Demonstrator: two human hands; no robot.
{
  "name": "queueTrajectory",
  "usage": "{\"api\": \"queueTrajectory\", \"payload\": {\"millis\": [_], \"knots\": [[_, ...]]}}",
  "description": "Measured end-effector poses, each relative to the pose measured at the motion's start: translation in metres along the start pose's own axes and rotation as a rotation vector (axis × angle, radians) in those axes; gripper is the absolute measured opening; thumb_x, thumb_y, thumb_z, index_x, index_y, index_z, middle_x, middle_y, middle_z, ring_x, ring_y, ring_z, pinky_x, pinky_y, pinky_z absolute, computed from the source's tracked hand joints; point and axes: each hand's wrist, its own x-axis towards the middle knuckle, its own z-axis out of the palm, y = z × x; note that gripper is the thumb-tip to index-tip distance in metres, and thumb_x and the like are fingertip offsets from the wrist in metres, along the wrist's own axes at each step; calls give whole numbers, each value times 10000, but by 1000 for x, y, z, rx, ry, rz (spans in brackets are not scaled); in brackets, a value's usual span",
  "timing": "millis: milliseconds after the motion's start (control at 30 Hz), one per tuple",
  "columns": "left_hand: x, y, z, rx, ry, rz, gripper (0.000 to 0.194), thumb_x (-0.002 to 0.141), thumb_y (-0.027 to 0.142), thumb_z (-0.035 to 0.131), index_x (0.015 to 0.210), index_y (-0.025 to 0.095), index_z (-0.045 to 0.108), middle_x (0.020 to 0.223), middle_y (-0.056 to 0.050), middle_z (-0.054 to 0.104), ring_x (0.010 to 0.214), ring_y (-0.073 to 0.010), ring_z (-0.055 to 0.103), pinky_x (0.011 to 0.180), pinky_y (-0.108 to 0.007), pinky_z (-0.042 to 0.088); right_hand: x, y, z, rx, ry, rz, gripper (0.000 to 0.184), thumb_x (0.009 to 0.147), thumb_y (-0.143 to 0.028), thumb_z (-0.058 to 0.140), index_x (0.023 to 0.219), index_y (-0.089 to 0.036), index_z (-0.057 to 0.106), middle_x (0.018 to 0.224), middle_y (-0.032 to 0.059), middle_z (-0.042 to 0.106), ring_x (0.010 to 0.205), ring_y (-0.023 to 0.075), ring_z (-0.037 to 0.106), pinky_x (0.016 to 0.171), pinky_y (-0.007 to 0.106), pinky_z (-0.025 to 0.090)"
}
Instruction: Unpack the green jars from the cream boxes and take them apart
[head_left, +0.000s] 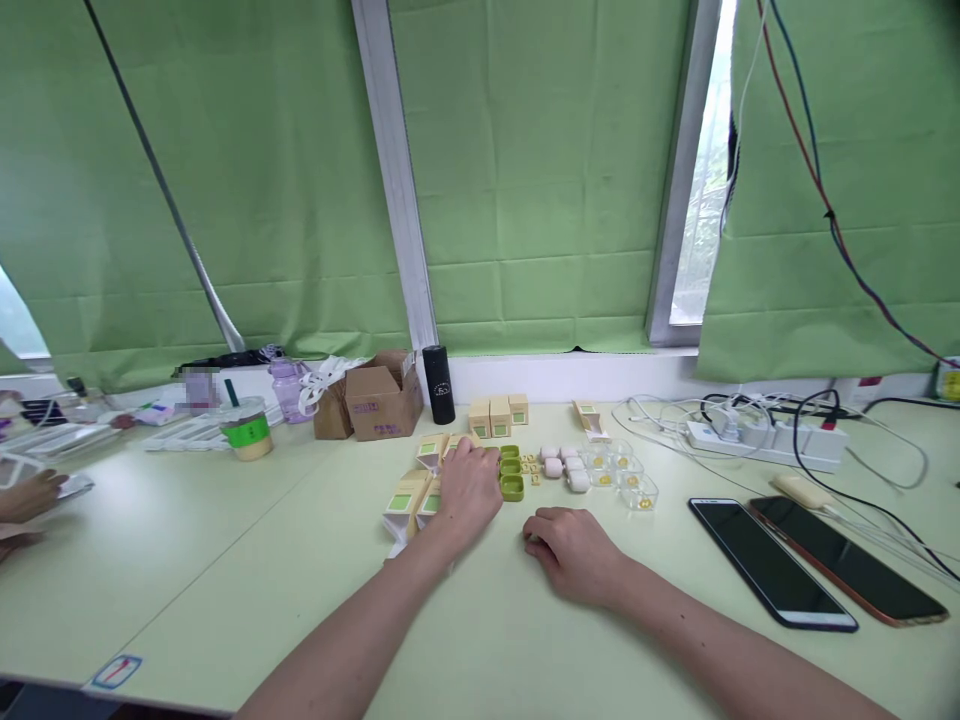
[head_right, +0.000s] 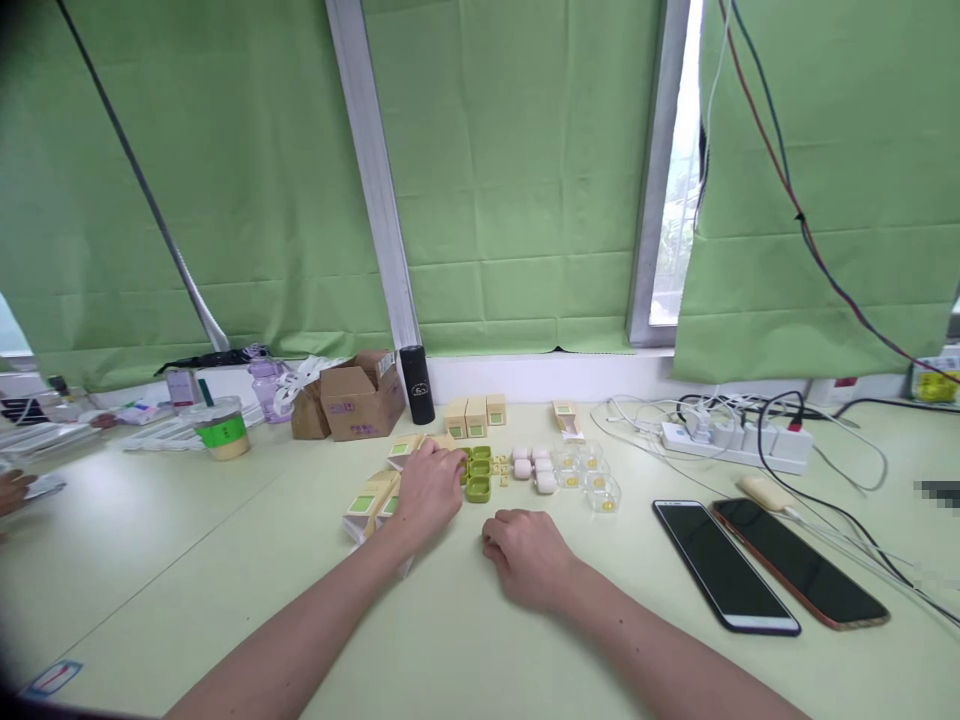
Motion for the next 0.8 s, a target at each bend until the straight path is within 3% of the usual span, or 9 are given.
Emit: {"api": "queueTrajectory", "payload": {"millis": [333, 633, 800], "knots": [[23, -21, 0, -7, 15, -29, 263, 953, 216, 523, 1152, 185, 692, 951, -121, 753, 1034, -341, 553, 861, -443, 398, -3, 1, -6, 10, -28, -22, 113, 952, -189, 514, 927, -210, 623, 918, 33, 704, 794, 167, 621, 629, 283, 268], [94, -36, 20, 76, -85, 20, 350, 932, 244, 504, 1255, 145, 592, 1052, -184, 710, 1152, -372, 471, 954, -490, 348, -4, 3, -8, 8, -41, -28, 98, 954, -191, 518, 936, -204, 613, 928, 41, 700, 803, 172, 620, 629, 286, 263], [132, -31, 39, 103, -146, 15, 391, 905, 297, 526, 1267, 163, 589, 1234, -196, 647, 1217, -376, 422, 1021, -518, 319, -4, 3, -11, 2, -52, -37, 99, 961, -189, 516, 957, -200, 614, 945, 46, 699, 813, 173, 623, 639, 288, 276]]}}
